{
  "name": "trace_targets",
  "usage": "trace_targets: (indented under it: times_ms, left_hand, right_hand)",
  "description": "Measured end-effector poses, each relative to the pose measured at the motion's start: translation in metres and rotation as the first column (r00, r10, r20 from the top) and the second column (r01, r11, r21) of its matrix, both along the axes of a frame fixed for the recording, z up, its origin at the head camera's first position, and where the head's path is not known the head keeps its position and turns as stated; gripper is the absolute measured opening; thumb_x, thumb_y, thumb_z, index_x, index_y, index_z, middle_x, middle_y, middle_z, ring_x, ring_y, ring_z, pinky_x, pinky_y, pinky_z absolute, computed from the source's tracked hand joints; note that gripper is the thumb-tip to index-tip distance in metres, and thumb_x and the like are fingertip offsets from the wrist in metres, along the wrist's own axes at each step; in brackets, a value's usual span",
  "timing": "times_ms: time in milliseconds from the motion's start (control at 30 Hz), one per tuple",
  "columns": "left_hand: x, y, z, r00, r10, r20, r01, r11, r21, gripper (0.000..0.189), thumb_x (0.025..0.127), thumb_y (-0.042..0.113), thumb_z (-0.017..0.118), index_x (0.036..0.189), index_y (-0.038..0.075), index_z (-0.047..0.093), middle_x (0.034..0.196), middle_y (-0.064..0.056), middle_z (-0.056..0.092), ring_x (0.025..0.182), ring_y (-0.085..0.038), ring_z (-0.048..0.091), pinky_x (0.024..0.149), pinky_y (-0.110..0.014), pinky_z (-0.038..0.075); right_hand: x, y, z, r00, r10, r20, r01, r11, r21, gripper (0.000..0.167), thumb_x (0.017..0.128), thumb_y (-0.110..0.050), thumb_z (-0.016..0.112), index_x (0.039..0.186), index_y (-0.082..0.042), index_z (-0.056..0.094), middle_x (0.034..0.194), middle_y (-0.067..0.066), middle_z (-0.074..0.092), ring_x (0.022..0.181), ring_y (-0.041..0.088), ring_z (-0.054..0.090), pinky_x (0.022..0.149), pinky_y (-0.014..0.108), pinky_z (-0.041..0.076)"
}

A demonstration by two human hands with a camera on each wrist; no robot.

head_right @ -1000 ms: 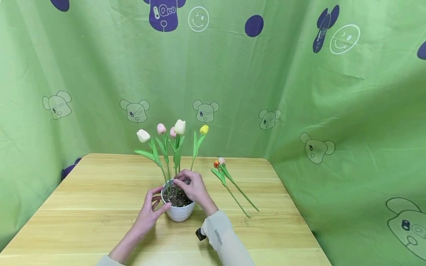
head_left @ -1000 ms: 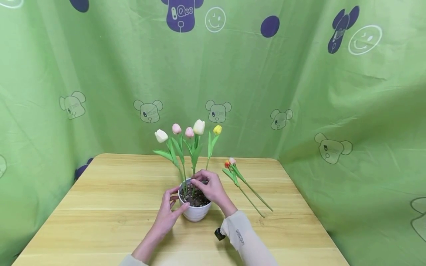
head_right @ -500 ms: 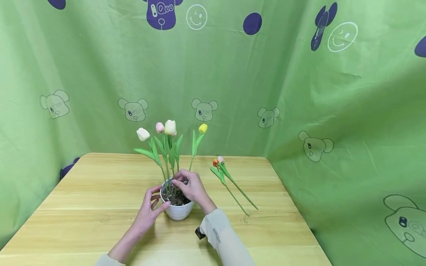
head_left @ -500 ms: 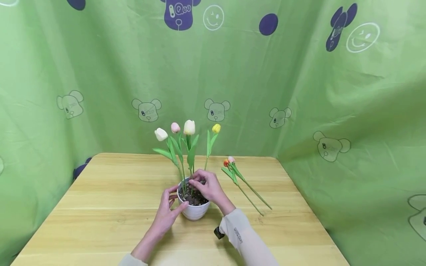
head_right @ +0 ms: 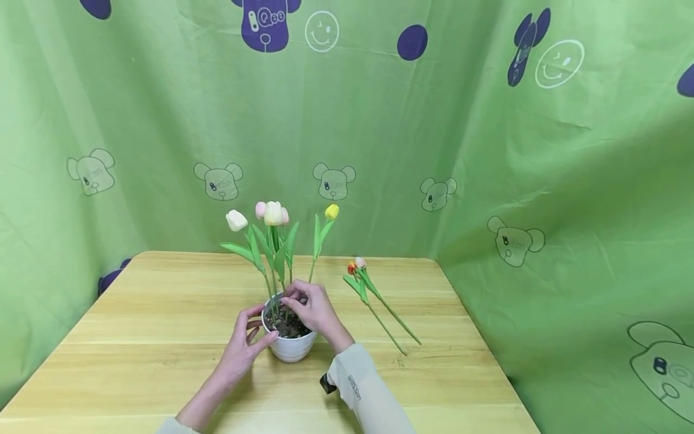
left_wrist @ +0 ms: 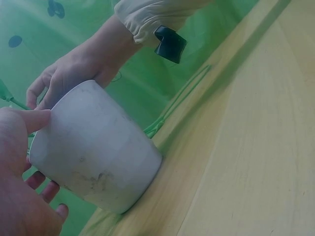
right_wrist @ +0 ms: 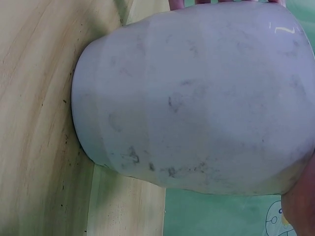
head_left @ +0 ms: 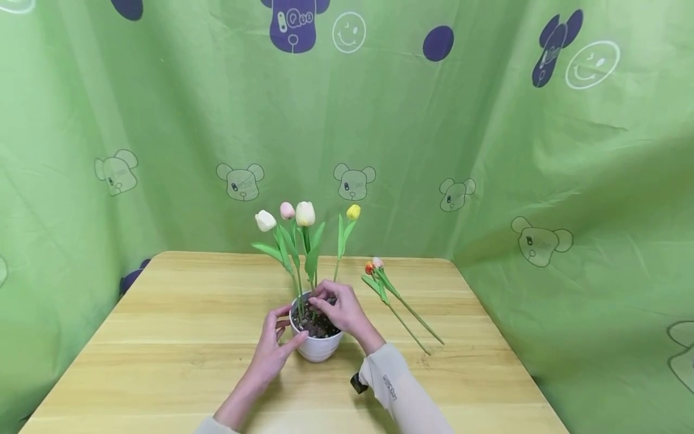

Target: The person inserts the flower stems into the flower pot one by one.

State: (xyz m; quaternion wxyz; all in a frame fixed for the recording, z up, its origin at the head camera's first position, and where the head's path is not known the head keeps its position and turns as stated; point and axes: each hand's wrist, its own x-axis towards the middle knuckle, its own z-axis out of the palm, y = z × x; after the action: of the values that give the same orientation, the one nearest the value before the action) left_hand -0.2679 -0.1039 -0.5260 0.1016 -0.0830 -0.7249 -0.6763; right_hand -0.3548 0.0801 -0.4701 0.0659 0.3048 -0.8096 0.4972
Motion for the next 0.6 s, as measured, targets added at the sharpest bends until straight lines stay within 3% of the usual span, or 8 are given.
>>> trace_targets:
  times_ms: [300, 600]
  left_hand:
    - [-0.0007, -0.0004, -0.0004, 1.0, -0.003, 0.008, 0.003, 1.0, 0.007, 0.068, 0.091, 0.021, 0.079, 0.147, 0.008, 0.042, 0.15, -0.018, 0.045, 0.134, -0.039, 0.049, 0.125, -0.066, 0.027]
    - [-0.002, 0.0003, -0.0031, 1.0, 0.001, 0.02, -0.001, 1.0, 0.007, 0.071, 0.09, 0.022, 0.081, 0.148, 0.009, 0.042, 0.15, -0.018, 0.045, 0.133, -0.039, 0.05, 0.125, -0.065, 0.027]
  right_hand:
    - [-0.0018, -0.0023, -0.0023, 0.999, -0.033, -0.032, 0.033, 0.999, -0.006, 0.01, 0.096, -0.013, 0.073, 0.102, -0.005, 0.072, 0.083, 0.008, 0.074, 0.07, 0.011, 0.069, 0.065, 0.025, 0.064]
    - [-0.0042, -0.0051, -0.0064, 0.991, -0.104, -0.079, 0.106, 0.994, 0.022, 0.028, 0.096, -0.018, 0.075, 0.119, -0.003, 0.071, 0.09, 0.005, 0.077, 0.078, 0.011, 0.071, 0.075, 0.024, 0.063]
